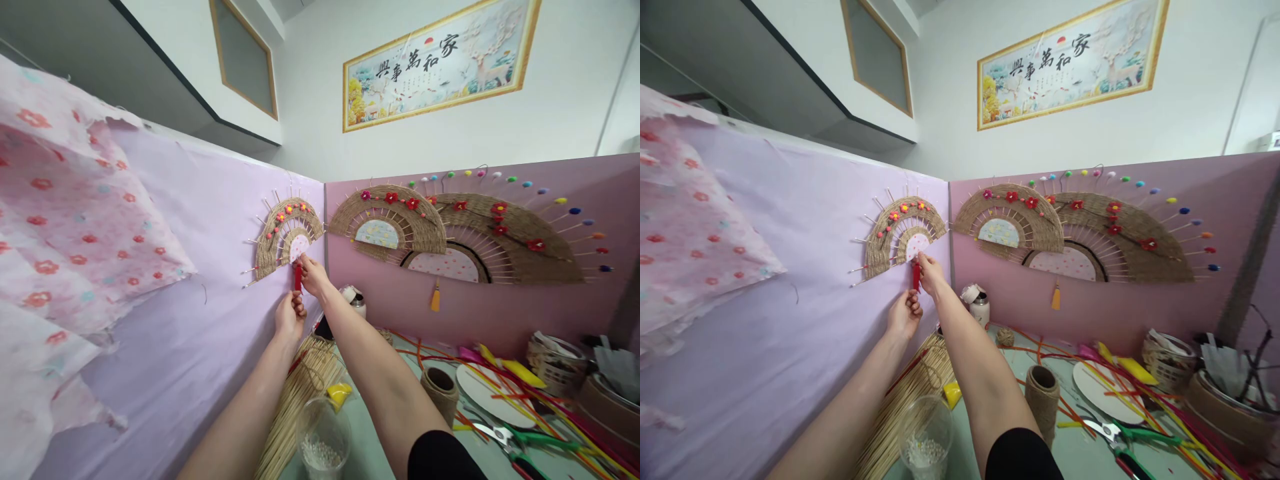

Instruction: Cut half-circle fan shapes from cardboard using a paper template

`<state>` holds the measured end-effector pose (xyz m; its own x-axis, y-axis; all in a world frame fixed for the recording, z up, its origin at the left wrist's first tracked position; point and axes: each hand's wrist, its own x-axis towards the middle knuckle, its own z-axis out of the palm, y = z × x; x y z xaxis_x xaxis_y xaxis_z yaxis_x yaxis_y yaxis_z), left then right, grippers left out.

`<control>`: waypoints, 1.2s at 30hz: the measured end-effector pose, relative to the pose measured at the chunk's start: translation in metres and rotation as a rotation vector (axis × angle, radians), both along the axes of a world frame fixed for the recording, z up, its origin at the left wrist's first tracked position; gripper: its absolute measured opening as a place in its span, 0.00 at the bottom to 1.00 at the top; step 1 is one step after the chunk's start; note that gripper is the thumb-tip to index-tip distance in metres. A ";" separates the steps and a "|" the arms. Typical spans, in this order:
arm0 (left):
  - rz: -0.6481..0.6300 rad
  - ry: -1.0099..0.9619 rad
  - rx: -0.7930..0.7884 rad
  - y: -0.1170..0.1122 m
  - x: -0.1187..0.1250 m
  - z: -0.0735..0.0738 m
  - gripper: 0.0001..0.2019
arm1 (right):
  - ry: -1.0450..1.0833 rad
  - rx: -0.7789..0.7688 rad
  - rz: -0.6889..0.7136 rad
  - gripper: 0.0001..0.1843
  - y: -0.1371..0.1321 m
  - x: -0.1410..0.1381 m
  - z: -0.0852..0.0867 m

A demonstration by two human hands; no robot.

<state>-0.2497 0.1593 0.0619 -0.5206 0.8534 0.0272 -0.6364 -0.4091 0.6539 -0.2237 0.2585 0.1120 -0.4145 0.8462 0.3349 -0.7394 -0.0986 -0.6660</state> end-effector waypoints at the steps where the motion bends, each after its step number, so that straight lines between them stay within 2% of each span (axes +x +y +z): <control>1: 0.000 -0.005 0.000 -0.001 0.001 -0.002 0.09 | -0.019 0.007 -0.019 0.17 -0.001 0.001 -0.003; 5: -0.004 -0.025 -0.003 -0.004 0.007 -0.007 0.08 | -0.077 0.042 -0.109 0.16 -0.007 0.004 -0.013; 10: -0.008 -0.031 -0.004 -0.013 0.015 -0.005 0.08 | -0.116 0.105 -0.221 0.13 -0.025 0.015 -0.018; 14: -0.013 -0.019 -0.008 -0.026 0.022 0.003 0.09 | -0.171 0.124 -0.322 0.11 -0.048 0.027 -0.013; 19: -0.016 0.004 0.012 -0.056 0.035 0.016 0.07 | -0.284 0.091 -0.421 0.19 -0.080 0.053 0.001; 20: -0.020 0.011 0.019 -0.065 0.038 0.017 0.05 | -0.295 0.111 -0.439 0.20 -0.088 0.062 0.005; 22: -0.033 0.050 0.048 -0.086 0.044 0.016 0.02 | -0.301 0.290 -0.539 0.25 -0.111 0.087 0.015; 23: -0.028 0.134 0.104 -0.098 0.047 0.013 0.06 | -0.292 0.390 -0.569 0.27 -0.127 0.103 0.019; 25: 0.041 0.283 0.187 -0.126 0.051 0.000 0.11 | -0.329 0.526 -0.641 0.28 -0.171 0.141 0.027; 28: 0.269 0.541 0.233 -0.165 0.055 -0.039 0.16 | -0.421 0.636 -0.830 0.21 -0.254 0.203 0.024; 29: 0.337 0.665 0.203 -0.175 0.055 -0.056 0.23 | -0.437 0.654 -0.903 0.18 -0.281 0.223 0.018; 31: 0.355 0.909 0.070 -0.189 0.057 -0.089 0.43 | -0.482 0.621 -1.085 0.14 -0.326 0.260 -0.001; 33: 0.251 1.061 -0.057 -0.195 0.059 -0.117 0.56 | -0.538 0.498 -1.238 0.13 -0.348 0.291 -0.024; 35: 0.162 1.122 -0.113 -0.195 0.062 -0.137 0.62 | -0.700 0.414 -1.269 0.12 -0.345 0.318 -0.047; 36: 0.129 1.127 -0.122 -0.194 0.064 -0.143 0.63 | -0.831 0.398 -1.227 0.14 -0.334 0.329 -0.057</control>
